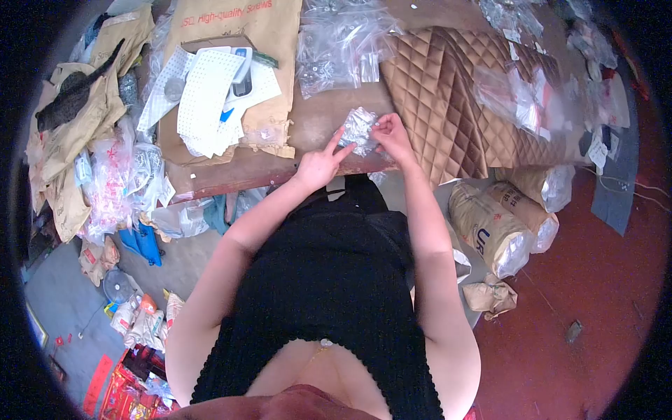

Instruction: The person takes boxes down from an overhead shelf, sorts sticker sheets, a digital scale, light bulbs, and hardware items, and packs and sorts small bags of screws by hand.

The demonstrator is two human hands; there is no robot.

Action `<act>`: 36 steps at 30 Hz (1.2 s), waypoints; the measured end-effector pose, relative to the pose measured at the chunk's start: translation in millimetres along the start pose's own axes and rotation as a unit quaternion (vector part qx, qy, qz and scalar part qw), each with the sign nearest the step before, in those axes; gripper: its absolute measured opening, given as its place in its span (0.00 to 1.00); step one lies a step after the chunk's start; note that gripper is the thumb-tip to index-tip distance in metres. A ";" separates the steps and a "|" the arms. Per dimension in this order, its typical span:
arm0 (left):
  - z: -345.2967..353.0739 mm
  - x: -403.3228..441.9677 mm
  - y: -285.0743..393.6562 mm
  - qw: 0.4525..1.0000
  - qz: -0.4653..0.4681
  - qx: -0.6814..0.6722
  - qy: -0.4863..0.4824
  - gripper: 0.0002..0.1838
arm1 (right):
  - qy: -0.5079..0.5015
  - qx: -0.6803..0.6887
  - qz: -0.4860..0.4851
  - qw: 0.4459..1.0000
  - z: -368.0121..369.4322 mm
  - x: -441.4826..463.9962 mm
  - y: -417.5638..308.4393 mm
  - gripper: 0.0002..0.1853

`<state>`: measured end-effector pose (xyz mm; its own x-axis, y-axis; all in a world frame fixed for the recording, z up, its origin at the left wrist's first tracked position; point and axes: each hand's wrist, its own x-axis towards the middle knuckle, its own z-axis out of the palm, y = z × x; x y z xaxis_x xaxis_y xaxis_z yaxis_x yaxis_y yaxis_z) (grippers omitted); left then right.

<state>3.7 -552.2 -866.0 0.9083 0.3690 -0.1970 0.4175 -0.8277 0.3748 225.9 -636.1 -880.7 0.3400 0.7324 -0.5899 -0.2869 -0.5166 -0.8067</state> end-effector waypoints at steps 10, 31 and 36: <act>0.9 -0.8 -0.2 1.000 0.004 -0.012 0.023 0.37 | 0.097 -0.158 -0.109 0.977 16.7 23.5 5.8 0.12; 2.4 -14.1 -2.0 1.000 0.003 0.009 0.021 0.37 | 0.211 -0.498 -0.157 0.826 29.6 1.4 -40.9 0.16; 6.2 -15.2 -1.4 0.999 -0.004 0.010 0.033 0.34 | 0.056 -0.383 -0.188 0.903 46.6 8.7 -23.3 0.10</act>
<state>-10.8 -559.2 -869.2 0.9047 0.4027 -0.1390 0.4251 -0.8325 0.3552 193.8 -597.0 -865.4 0.3842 0.8929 -0.2349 0.5570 -0.4271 -0.7123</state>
